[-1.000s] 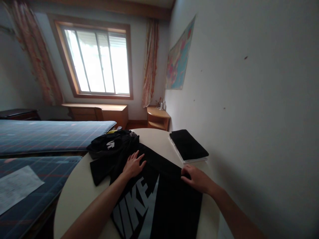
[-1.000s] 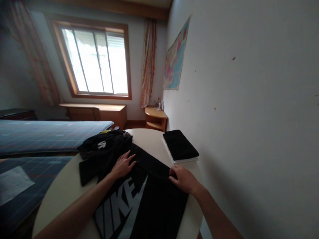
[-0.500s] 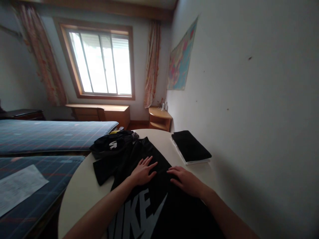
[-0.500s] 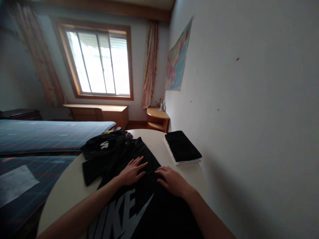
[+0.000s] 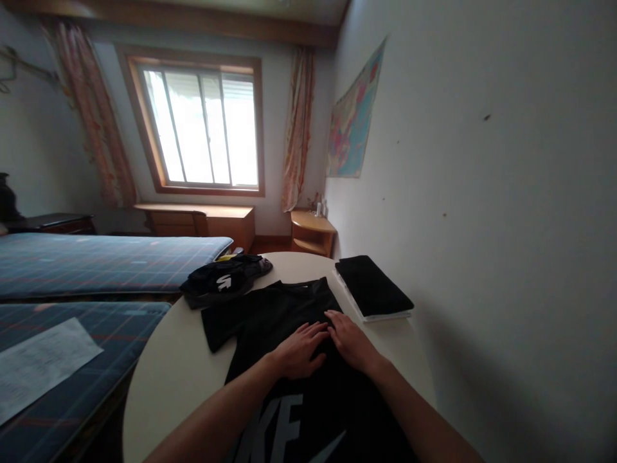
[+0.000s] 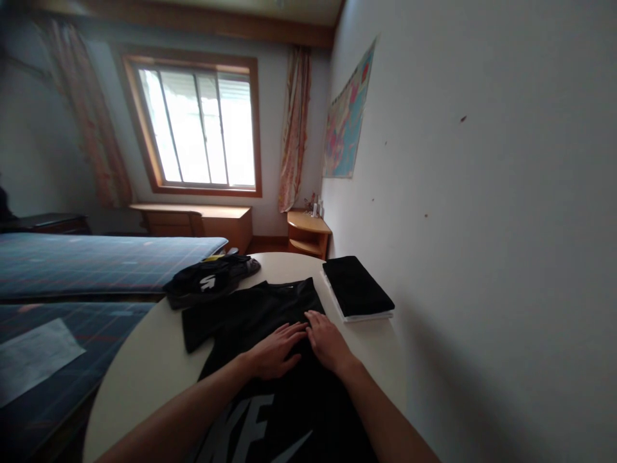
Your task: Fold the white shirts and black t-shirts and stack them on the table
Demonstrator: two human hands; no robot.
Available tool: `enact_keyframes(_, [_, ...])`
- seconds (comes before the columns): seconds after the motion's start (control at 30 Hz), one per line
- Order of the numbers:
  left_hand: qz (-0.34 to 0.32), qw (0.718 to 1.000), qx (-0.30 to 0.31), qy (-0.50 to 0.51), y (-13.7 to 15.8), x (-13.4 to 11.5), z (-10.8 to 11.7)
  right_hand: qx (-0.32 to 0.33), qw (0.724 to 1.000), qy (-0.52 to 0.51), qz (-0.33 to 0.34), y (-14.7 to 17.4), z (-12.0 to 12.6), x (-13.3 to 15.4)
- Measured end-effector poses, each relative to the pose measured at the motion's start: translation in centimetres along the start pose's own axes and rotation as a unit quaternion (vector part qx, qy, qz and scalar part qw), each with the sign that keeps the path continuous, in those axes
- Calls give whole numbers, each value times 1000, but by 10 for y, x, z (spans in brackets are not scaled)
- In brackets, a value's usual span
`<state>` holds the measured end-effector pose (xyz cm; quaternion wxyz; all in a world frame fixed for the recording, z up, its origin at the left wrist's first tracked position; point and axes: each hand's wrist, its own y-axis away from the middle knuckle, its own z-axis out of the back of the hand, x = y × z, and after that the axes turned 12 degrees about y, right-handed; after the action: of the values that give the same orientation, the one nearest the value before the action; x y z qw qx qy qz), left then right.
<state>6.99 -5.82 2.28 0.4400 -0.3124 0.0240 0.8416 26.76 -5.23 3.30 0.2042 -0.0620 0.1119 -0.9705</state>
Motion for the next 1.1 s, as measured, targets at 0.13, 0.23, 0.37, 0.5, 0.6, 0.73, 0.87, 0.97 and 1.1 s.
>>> enact_keyframes(0.13, [78,990,-102,-64,7,11,7,42,999,7,-19,-16,-23,-1])
enact_keyframes(0.23, [218,944,-208,-138,22,32,27,77,996,30,-42,-17,-22,-5])
enact_keyframes(0.37, [365,856,-288,-227,53,64,57,95,990,62,-84,-26,-1,-4])
enact_keyframes(0.5, [465,789,-315,-250,84,83,70,101,977,104,-160,-47,9,12])
enact_keyframes(0.6, [506,767,-309,-247,98,89,72,54,984,92,-144,-60,-3,27])
enact_keyframes(0.73, [527,754,-312,-240,108,96,77,77,989,49,-113,-65,-29,39])
enact_keyframes(0.87, [479,794,-312,-207,113,109,81,82,988,63,-111,-58,-45,38])
enact_keyframes(0.97, [410,822,-372,-135,114,117,83,86,986,76,-118,-53,-44,37])
enact_keyframes(1.1, [337,798,-497,-52,114,120,87,127,979,75,-137,-56,-35,36])
